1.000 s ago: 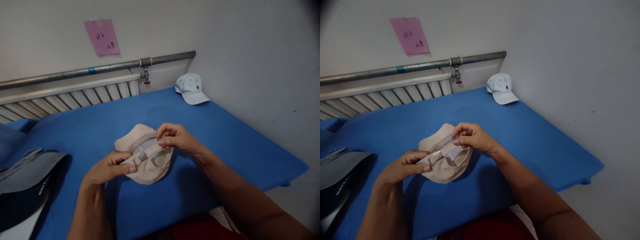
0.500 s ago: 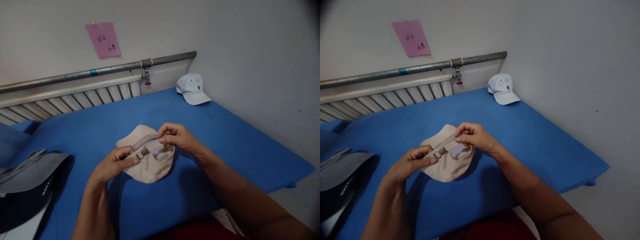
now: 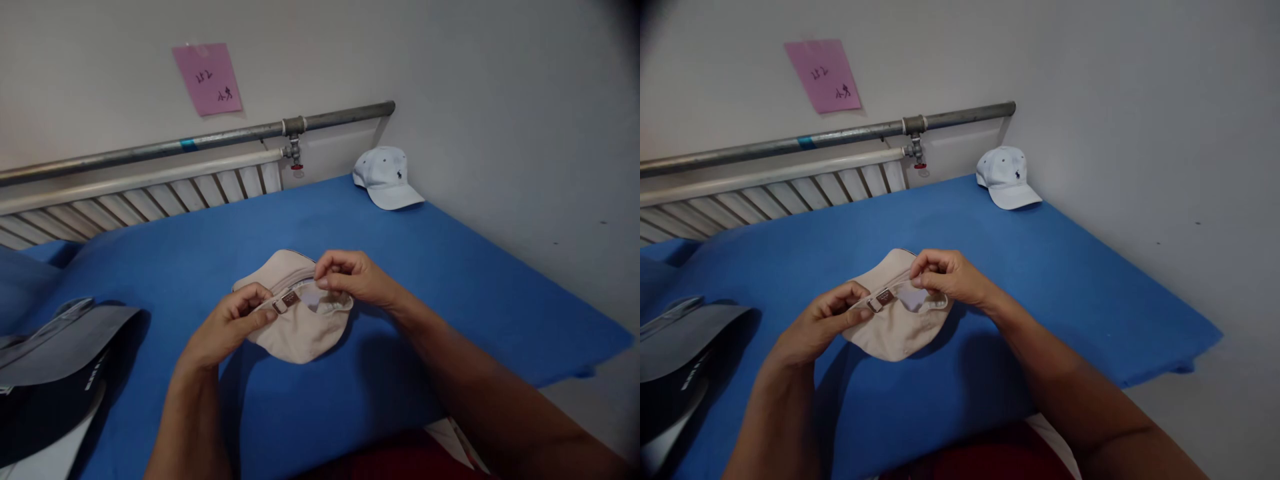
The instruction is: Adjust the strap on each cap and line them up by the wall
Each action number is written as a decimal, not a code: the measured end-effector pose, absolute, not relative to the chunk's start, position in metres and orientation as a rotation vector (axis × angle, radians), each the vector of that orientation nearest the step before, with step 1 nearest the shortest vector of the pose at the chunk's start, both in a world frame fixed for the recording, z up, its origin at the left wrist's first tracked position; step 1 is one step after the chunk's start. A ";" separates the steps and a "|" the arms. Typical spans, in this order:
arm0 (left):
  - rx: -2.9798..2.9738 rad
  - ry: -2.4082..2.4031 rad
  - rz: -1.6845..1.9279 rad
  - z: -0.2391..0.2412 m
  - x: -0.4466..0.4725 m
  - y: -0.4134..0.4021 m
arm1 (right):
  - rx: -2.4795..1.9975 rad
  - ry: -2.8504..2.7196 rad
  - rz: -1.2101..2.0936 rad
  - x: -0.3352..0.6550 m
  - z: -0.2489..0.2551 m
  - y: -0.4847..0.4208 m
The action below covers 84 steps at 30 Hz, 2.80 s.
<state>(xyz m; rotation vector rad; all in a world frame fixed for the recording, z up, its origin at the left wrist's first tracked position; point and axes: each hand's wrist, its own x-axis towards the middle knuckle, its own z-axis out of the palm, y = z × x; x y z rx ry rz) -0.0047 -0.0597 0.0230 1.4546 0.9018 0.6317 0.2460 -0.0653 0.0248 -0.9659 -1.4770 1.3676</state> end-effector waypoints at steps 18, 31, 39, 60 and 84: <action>1.648 0.908 0.549 0.024 0.006 -0.065 | -0.994 -1.981 1.305 0.223 0.017 -0.075; 1.340 0.922 0.544 0.025 -0.007 -0.060 | -0.777 -2.221 0.413 0.221 0.005 -0.080; 1.728 0.778 0.837 0.029 -0.004 -0.069 | -0.819 -2.072 0.822 0.217 0.014 -0.085; 2.284 0.644 0.926 0.040 -0.009 -0.071 | -0.849 -2.034 -0.059 0.218 0.002 -0.090; 2.095 0.964 0.595 0.030 -0.005 -0.062 | -0.726 -2.006 0.375 0.217 0.003 -0.080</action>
